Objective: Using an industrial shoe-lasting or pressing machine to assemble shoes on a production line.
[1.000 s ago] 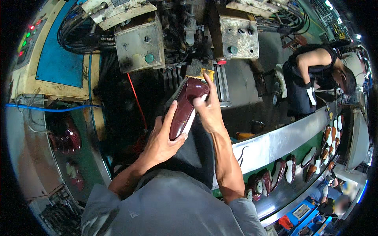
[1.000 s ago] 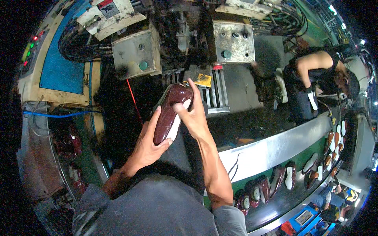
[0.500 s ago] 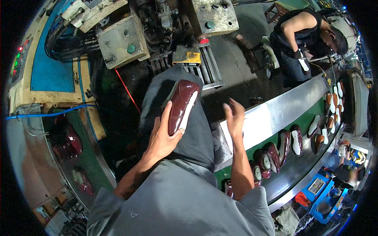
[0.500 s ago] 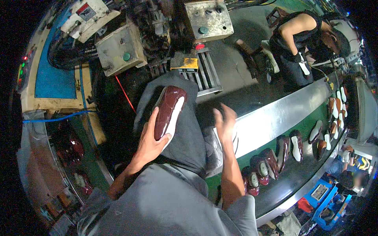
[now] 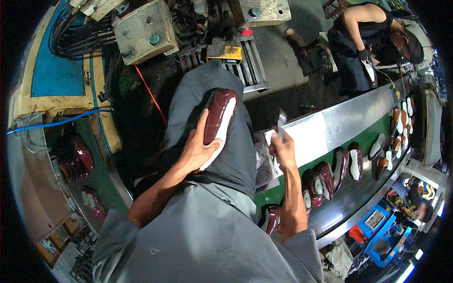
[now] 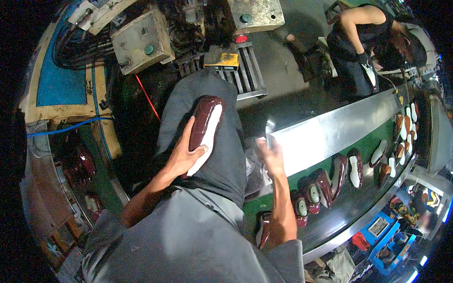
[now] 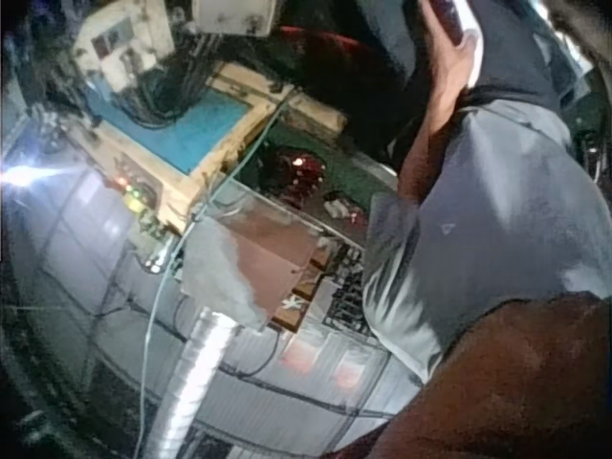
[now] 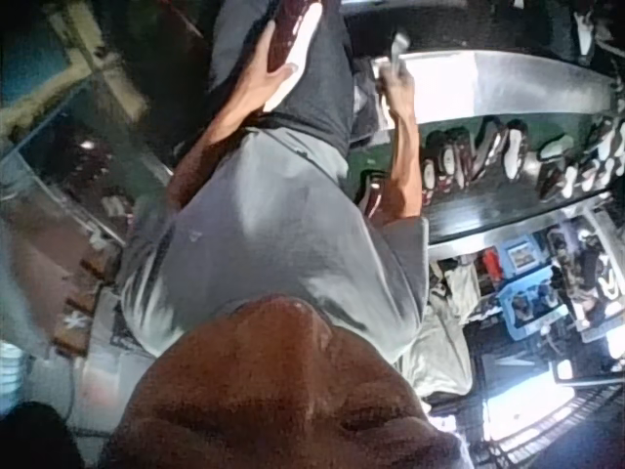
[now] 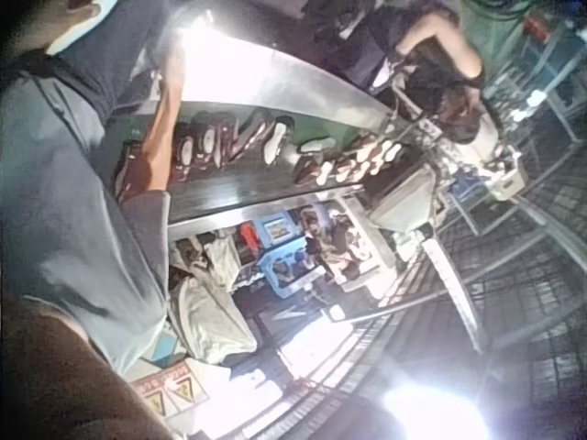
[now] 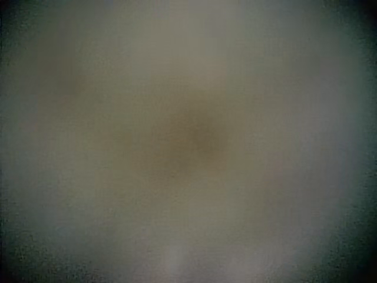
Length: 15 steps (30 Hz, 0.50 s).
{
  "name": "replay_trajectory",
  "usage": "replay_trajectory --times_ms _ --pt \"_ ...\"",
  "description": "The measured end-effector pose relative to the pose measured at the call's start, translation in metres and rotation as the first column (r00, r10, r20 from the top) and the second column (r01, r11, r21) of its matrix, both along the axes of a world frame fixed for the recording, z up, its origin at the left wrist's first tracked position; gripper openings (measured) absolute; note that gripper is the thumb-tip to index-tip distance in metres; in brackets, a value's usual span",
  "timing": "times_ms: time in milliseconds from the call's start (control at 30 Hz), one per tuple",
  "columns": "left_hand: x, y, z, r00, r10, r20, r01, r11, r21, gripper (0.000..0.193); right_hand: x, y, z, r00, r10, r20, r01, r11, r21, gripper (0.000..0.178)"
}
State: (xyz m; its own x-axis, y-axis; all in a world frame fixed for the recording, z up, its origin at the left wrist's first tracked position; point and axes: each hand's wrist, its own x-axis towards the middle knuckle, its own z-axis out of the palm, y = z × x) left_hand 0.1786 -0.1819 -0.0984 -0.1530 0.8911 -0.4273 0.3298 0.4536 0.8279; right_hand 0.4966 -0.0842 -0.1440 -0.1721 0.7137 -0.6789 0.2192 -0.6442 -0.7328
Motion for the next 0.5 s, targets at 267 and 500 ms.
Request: replay_trajectory --times_ms 267,500 --pt "0.003 0.004 -0.011 0.996 -0.025 -0.080 0.022 0.999 -0.043 0.108 -0.113 0.061 -0.002 0.504 0.225 0.834 -0.836 0.369 0.406 0.023" --pt "-0.014 -0.009 -0.025 0.998 0.029 0.056 -0.037 0.990 0.135 0.108 -0.149 0.078 0.071 0.929 0.041 0.367 -0.363 0.276 0.890 0.034"
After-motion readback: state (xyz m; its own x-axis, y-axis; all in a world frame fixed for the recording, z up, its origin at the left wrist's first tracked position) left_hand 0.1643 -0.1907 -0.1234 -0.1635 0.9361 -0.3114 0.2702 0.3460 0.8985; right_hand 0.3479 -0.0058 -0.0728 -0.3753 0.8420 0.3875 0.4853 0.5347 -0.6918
